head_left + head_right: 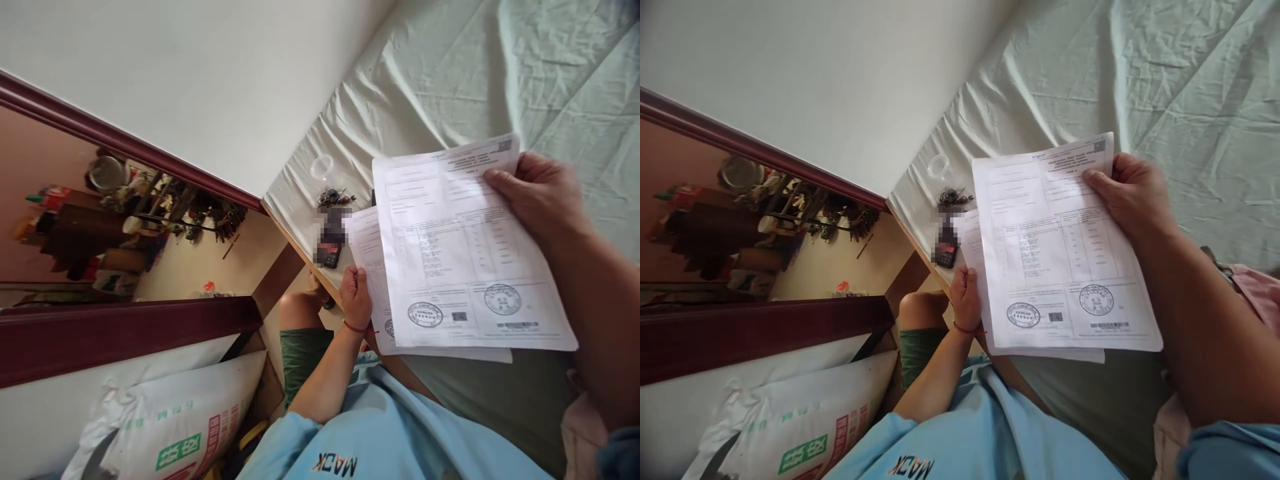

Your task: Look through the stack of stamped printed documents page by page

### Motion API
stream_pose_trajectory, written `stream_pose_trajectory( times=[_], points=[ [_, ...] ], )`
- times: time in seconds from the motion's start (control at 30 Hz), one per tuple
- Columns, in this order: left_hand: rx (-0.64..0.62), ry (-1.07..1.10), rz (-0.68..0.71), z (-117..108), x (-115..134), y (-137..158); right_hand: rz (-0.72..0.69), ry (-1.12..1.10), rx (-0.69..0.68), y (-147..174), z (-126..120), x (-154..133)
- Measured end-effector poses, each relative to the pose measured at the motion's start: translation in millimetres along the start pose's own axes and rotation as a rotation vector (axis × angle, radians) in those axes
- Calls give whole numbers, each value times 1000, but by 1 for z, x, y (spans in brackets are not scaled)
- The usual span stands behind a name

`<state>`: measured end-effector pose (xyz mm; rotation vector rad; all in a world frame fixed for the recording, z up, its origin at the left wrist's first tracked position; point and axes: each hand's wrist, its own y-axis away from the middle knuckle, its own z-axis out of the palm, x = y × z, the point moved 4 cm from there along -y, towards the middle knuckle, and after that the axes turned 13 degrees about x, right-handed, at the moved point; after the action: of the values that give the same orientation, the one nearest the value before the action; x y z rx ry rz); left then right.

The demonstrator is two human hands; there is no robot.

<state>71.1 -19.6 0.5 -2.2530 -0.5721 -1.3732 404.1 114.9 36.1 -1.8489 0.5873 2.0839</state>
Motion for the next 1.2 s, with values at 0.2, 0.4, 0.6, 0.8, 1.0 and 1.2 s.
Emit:
stream_pose_trajectory(
  times=[0.2, 0.4, 0.6, 0.8, 1.0, 1.2],
  points=[
    [33, -69, 42, -2, -3, 0, -3, 343, 49, -5, -5, 7],
    [42, -63, 75, -1, 0, 0, 9, 659, -42, 1, 1, 2],
    [75, 8, 119, 1, -2, 2, 0, 656, -64, -5, 0, 16],
    [-57, -51, 285, 4, 3, 5, -52, 710, -77, -13, -3, 25],
    [-95, -13, 216, 2, 7, 5, 70, 622, -72, -6, -2, 18],
    [-122, 11, 76, 1, 3, 7, 292, 326, -80, 4, -6, 5]
  ],
)
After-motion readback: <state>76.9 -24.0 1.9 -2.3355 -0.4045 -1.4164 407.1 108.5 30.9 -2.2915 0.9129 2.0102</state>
